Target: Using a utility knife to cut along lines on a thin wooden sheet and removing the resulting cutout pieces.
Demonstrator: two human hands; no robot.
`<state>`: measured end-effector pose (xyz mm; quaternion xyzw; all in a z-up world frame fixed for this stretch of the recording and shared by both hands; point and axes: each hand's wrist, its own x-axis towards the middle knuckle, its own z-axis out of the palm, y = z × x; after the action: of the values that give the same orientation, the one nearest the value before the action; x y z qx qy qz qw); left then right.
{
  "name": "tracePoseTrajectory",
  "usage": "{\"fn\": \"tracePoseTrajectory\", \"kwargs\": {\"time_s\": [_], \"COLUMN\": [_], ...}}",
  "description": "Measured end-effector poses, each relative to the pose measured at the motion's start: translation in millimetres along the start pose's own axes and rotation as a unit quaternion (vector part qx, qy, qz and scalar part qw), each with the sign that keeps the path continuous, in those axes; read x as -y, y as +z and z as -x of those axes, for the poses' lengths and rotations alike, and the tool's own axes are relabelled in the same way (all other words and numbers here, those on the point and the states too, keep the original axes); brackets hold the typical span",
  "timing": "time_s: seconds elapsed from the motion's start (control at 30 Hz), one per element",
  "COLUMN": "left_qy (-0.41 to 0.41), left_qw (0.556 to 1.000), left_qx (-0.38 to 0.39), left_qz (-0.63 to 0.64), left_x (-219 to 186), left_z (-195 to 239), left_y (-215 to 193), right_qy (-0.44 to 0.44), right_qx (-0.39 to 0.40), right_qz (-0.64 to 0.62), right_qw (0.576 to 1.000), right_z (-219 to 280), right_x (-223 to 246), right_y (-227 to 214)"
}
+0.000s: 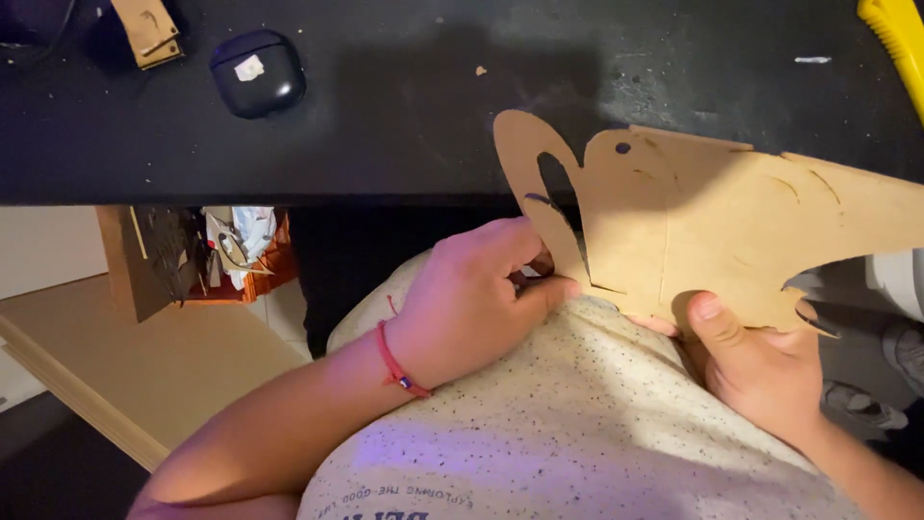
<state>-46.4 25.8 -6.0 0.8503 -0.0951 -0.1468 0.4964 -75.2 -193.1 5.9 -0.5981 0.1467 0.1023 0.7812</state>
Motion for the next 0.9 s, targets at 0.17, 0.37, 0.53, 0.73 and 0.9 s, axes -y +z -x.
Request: {"fn": "tracePoseTrajectory", "kwargs": {"time_s": [0.17,0.37,0.53,0.73,0.9], "left_qy": [0.174,0.294,0.284,0.328,0.383], "left_qw": [0.983,0.951,0.952,0.931,0.902], "left_qx": [-0.051,-0.082,-0.089,-0.093,-0.131], "left_qz": [-0.041,-0.046,-0.074,-0.128,-0.151], "left_x": [-1.9,6.1,6.2,8.6,9.0], "left_z": [1.7,9.1,14.0,19.8,20.8], "left_y": [2.7,13.6,8.7,5.3,4.4], "right_qy": [0.013,0.066,-0.001,-0.108,-0.199], "right_qx": [0.009,-0.053,0.054,0.079,-0.009], "right_qz": [0.006,0.003,-0.039,-0.027,0.175], "right_qw": [1.000,0.996,0.998,0.991,0.964], "right_z": [2.9,5.5,3.6,2.8,5.8], "right_x": [-3.0,-5.4,0.1,-19.8,-32.1], "right_y": [-6.9,-7.7,3.6,-15.8,-29.8]}}
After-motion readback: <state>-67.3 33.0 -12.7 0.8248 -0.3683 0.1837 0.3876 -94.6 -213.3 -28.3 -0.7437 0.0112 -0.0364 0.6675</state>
